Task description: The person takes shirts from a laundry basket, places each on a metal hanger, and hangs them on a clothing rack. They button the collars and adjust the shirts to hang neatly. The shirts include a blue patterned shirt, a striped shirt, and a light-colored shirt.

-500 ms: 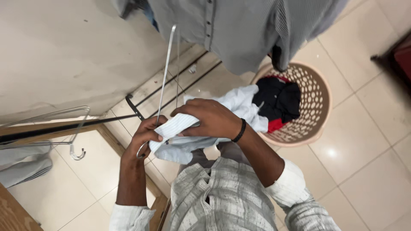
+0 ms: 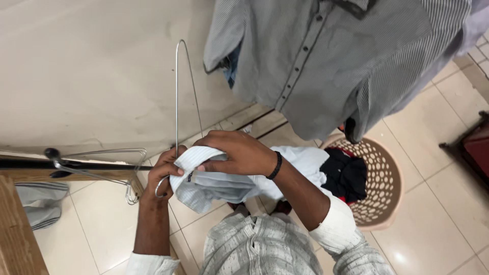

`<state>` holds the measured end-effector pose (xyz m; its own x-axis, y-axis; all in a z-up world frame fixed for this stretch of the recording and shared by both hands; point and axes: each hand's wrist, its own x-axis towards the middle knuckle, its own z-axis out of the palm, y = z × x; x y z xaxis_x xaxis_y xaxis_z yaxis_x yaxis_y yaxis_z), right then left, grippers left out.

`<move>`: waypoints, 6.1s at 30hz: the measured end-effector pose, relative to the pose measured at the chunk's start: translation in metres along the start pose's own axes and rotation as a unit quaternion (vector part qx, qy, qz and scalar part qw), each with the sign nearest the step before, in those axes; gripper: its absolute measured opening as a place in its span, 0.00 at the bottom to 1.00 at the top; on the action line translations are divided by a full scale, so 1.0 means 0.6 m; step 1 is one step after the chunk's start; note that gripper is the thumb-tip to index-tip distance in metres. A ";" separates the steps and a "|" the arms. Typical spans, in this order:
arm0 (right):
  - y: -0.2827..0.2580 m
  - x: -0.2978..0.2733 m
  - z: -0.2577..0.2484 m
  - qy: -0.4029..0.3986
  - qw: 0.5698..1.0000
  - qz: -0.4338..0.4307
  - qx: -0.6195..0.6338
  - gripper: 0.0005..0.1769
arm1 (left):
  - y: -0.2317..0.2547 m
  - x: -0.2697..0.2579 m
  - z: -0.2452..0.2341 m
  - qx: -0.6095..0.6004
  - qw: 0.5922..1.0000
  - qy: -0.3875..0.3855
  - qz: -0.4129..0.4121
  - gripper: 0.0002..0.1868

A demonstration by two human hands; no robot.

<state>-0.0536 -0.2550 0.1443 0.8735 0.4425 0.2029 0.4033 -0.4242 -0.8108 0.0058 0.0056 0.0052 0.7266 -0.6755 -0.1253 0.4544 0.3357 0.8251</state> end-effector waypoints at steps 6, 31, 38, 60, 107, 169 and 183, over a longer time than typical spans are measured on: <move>-0.007 0.062 0.012 0.027 0.999 0.015 -0.026 0.19 | 0.087 0.014 -0.015 -0.105 0.992 0.020 0.066 0.22; 0.161 0.010 -0.104 0.370 0.892 0.231 -0.117 0.16 | 0.043 0.130 0.029 -0.362 0.929 0.015 0.077 0.23; 0.177 0.015 -0.172 0.380 0.885 0.176 -0.201 0.13 | 0.017 0.174 0.037 -0.537 0.812 0.104 0.205 0.17; 0.096 0.035 -0.090 0.384 0.899 0.132 -0.164 0.21 | 0.036 0.306 0.142 -0.585 0.758 0.077 0.278 0.24; 0.143 -0.119 -0.202 0.195 0.960 0.146 -0.137 0.09 | 0.112 0.289 -0.027 0.244 0.958 -0.066 -0.135 0.20; -0.002 -0.055 -0.335 0.460 0.875 0.095 -0.116 0.18 | 0.344 0.550 0.249 0.549 0.649 0.041 0.525 0.10; 0.079 -0.163 -0.412 0.533 0.839 0.048 -0.100 0.20 | 0.284 0.578 0.381 0.492 0.771 0.008 0.404 0.09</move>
<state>-0.0526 -0.5139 0.2214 0.6097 -0.5131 0.6042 0.2619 -0.5890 -0.7645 0.2177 -0.3215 0.2281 0.5772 -0.4957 0.6489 -0.7554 -0.0221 0.6549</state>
